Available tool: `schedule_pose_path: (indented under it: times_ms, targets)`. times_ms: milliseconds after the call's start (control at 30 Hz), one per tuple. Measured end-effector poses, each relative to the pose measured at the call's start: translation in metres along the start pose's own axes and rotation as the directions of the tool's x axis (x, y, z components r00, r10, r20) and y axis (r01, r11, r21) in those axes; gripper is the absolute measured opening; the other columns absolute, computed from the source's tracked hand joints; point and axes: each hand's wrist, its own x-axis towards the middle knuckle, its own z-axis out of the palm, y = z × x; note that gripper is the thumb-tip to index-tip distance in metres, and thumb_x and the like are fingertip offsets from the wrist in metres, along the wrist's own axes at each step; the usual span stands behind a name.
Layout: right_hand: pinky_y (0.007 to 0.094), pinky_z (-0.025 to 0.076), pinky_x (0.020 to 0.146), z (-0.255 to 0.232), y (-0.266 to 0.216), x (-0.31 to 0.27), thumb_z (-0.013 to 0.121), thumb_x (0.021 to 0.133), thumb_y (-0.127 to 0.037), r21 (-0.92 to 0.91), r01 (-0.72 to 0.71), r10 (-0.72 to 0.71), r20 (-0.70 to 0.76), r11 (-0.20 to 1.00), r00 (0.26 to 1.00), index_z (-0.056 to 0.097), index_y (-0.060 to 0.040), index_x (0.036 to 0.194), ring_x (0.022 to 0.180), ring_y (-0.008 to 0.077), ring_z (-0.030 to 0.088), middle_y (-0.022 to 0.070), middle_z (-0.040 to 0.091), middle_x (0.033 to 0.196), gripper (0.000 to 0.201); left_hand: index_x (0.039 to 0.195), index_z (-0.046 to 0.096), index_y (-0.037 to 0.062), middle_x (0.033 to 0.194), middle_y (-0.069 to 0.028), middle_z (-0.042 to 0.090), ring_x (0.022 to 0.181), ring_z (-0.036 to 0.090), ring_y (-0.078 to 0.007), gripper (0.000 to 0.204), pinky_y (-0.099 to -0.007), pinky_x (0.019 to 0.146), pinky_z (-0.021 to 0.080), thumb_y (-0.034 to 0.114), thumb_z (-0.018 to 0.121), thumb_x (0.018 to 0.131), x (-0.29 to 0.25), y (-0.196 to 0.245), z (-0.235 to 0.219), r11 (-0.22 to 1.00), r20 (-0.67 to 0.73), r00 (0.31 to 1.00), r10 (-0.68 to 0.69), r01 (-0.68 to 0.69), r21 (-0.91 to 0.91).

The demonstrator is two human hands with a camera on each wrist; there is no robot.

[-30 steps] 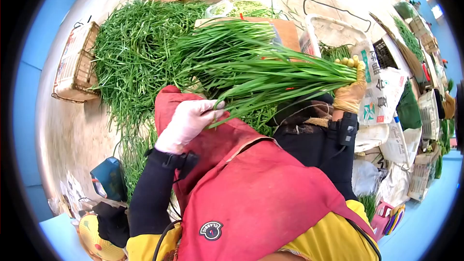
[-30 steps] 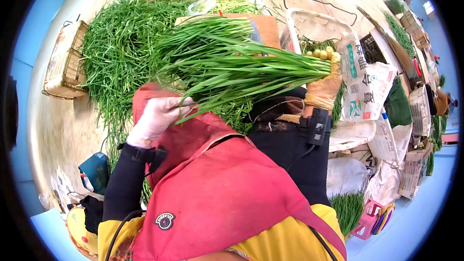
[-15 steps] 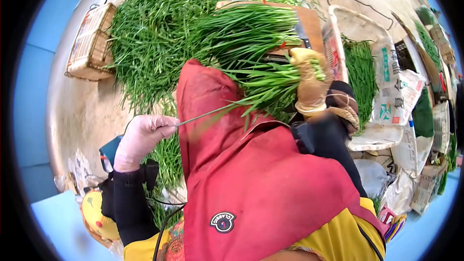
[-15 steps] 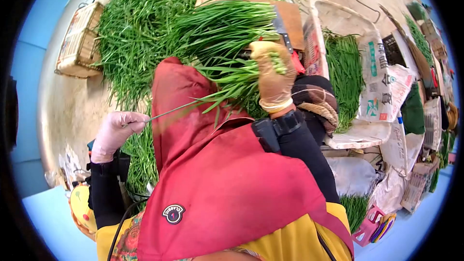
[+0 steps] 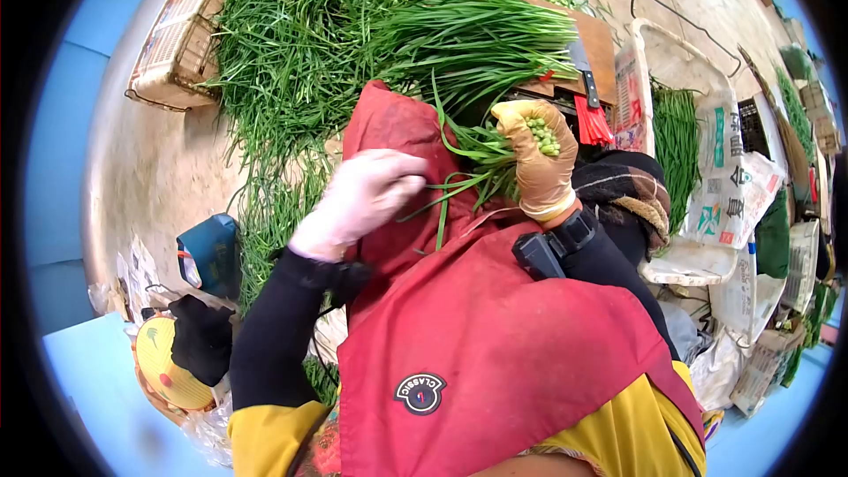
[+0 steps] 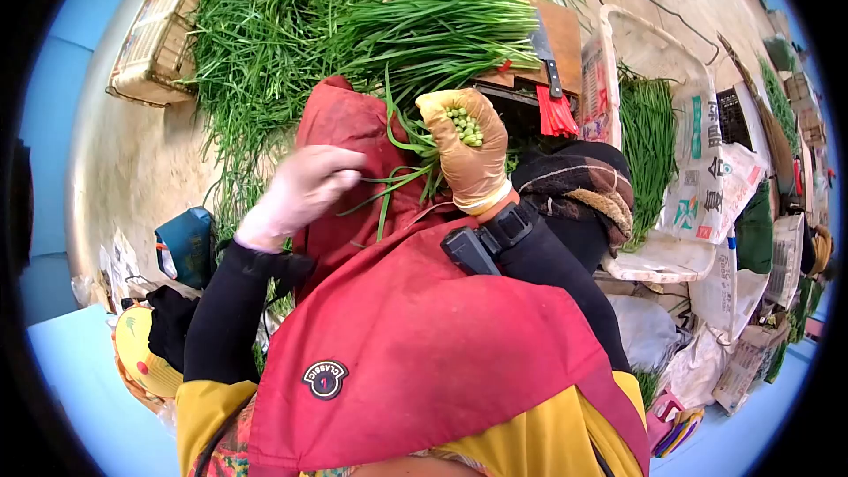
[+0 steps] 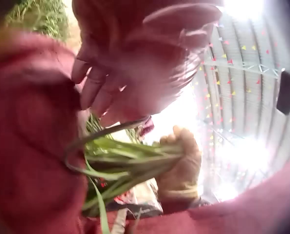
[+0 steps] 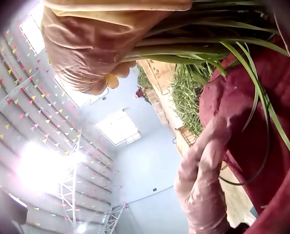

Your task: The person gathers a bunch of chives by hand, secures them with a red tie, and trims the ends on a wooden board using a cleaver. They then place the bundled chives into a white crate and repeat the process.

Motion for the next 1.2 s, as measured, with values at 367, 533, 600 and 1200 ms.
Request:
schedule_pose_path:
  times_ms: [367, 533, 600, 1200]
  targets:
    - [0.0235, 0.049, 0.073, -0.026, -0.005, 0.013, 0.066, 0.089, -0.007, 0.157, 0.087, -0.052, -0.215, 0.984, 0.975, 0.065, -0.0029, 0.098, 0.078, 0.0093, 0.062, 0.0058, 0.069, 0.093, 0.010, 0.097, 0.065, 0.0011, 0.080, -0.0039, 0.066, 0.074, 0.062, -0.0131, 0.017, -0.0277, 0.066, 0.050, 0.017, 0.064, 0.091, 0.081, 0.017, 0.080, 0.587, 0.617, 0.766, -0.178, 0.586, -0.558]
    - [0.0267, 0.051, 0.076, -0.046, -0.013, 0.024, 0.065, 0.090, -0.010, 0.132, 0.127, -0.084, -0.294, 0.983, 0.952, 0.065, -0.0013, 0.098, 0.079, 0.0135, 0.064, 0.0087, 0.070, 0.092, 0.012, 0.106, 0.061, 0.0023, 0.079, 0.0019, 0.061, 0.062, 0.054, -0.0063, 0.018, -0.0206, 0.055, 0.044, 0.010, 0.063, 0.090, 0.089, 0.028, 0.090, 0.226, 0.615, 0.783, -0.089, 0.618, -0.753]
    - [0.0271, 0.051, 0.074, -0.053, -0.011, 0.029, 0.065, 0.089, -0.011, 0.170, 0.149, -0.090, -0.314, 0.974, 0.945, 0.064, 0.0014, 0.098, 0.077, 0.0144, 0.063, 0.0091, 0.068, 0.087, 0.015, 0.110, 0.060, 0.0022, 0.079, 0.0025, 0.060, 0.061, 0.053, -0.0052, 0.021, -0.0194, 0.053, 0.043, 0.009, 0.063, 0.090, 0.093, 0.036, 0.084, 0.210, 0.627, 0.778, -0.023, 0.617, -0.758]
    - [0.0241, 0.048, 0.069, -0.047, -0.042, 0.025, 0.065, 0.089, -0.007, 0.042, 0.314, -0.291, -0.275, 0.948, 0.916, 0.064, -0.0011, 0.094, 0.073, 0.0108, 0.059, 0.0066, 0.067, 0.087, 0.008, 0.145, 0.031, 0.0053, 0.075, 0.0007, 0.058, 0.054, 0.055, -0.0054, 0.068, -0.0164, 0.046, 0.041, 0.016, 0.066, 0.088, 0.087, 0.054, 0.071, 0.101, 0.663, 0.709, 0.240, 0.661, -0.744]
